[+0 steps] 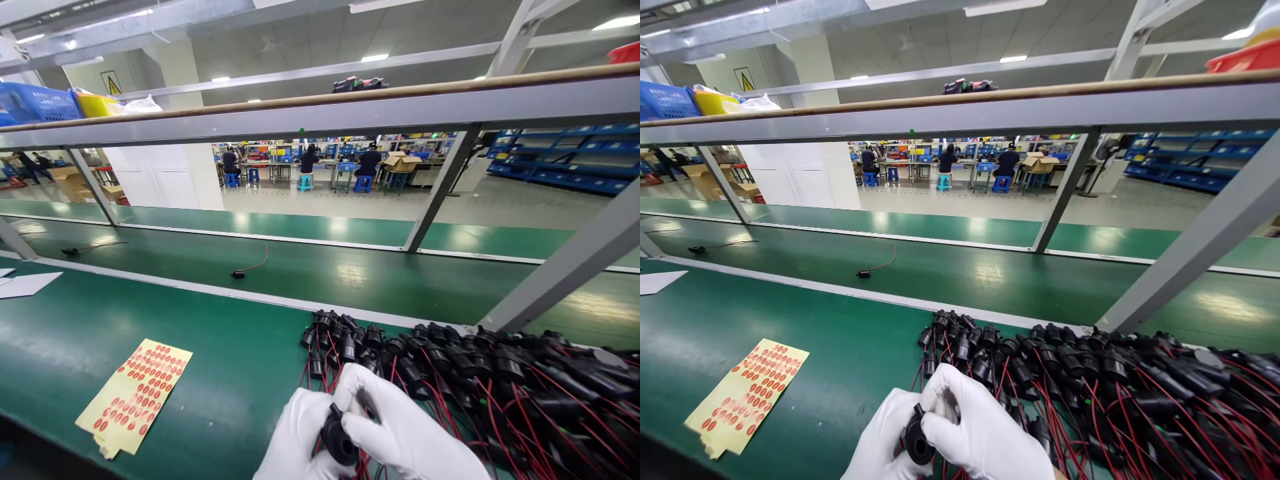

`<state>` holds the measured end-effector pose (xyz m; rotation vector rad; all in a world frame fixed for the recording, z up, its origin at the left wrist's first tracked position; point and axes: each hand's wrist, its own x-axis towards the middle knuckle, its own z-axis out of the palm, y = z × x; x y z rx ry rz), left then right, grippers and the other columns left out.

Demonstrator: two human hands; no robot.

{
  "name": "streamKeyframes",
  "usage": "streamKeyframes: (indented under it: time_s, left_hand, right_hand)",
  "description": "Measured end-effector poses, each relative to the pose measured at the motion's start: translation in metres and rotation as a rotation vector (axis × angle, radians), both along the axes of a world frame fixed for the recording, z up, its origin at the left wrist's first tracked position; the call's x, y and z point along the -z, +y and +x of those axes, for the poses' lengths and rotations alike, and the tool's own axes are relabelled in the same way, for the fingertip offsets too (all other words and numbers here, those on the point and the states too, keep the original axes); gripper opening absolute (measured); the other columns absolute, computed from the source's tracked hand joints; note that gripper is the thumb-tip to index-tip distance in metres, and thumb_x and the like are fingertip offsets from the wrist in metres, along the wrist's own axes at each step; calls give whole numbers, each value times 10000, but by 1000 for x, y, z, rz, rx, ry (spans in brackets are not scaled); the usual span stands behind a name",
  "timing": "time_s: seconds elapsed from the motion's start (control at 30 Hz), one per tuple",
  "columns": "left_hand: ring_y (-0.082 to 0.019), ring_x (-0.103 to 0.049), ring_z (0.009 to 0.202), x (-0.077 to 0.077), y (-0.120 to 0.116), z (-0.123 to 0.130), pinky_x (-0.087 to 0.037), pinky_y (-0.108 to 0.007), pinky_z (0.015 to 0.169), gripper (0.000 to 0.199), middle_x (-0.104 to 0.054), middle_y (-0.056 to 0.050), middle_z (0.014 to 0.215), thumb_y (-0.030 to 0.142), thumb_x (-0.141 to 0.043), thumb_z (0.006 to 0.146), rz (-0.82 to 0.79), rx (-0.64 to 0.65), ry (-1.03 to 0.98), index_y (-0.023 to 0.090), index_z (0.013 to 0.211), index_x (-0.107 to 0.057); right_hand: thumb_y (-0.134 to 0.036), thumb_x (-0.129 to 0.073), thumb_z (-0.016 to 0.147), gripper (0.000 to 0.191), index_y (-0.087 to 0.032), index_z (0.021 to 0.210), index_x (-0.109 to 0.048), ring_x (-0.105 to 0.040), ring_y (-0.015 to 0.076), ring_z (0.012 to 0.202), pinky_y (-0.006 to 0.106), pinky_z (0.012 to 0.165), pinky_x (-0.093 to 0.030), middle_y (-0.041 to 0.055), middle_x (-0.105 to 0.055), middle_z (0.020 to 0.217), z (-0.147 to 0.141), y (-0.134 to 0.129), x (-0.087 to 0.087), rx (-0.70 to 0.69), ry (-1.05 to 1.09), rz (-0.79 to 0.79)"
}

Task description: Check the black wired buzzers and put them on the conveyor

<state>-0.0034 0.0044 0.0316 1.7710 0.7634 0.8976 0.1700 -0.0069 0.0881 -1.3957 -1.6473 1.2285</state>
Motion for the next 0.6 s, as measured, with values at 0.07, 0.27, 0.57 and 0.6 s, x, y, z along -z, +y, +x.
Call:
streamKeyframes:
  time_s: [0.07, 0.27, 0.57, 0.6]
  left_hand:
    - [-243, -586, 940, -1, 2, 0, -420, -318, 843, 545, -661, -72, 968, 701, -588, 836, -31, -5, -20, 205, 1015, -727]
    - [-136, -557, 657, -9, 11, 6, -407, -255, 639, 684, -649, -54, 782, 761, -700, 693, -570, 98, -411, 120, 932, -696]
    - [-62, -545, 443, 5, 3, 29, -389, -184, 474, 682, -686, -71, 649, 708, -757, 681, -1255, 229, -837, 49, 854, -746]
    - [-62, -544, 443, 2, 2, 29, -399, -181, 479, 670, -675, -51, 627, 700, -776, 662, -1297, 233, -819, 59, 855, -748]
  right_hand:
    - [-283, -572, 744, 129, -236, 752, -452, -406, 128, 587, 249, 545, -363, -62, -432, 641, -3, 1, 1, -4, 69, -5]
    - [-683, -502, 892, 474, -227, 1017, -535, -542, 153, 586, 301, 581, -479, -18, -548, 744, 8, 15, 17, -51, 323, 8]
    - [-520, -506, 926, 543, -261, 1387, -379, -630, 185, 431, 298, 459, -527, -83, -537, 585, 4, 9, 56, -150, 559, -41]
    - [-433, -528, 905, 562, -271, 1415, -358, -638, 183, 427, 289, 443, -520, -73, -571, 622, 3, 7, 57, -134, 513, -27]
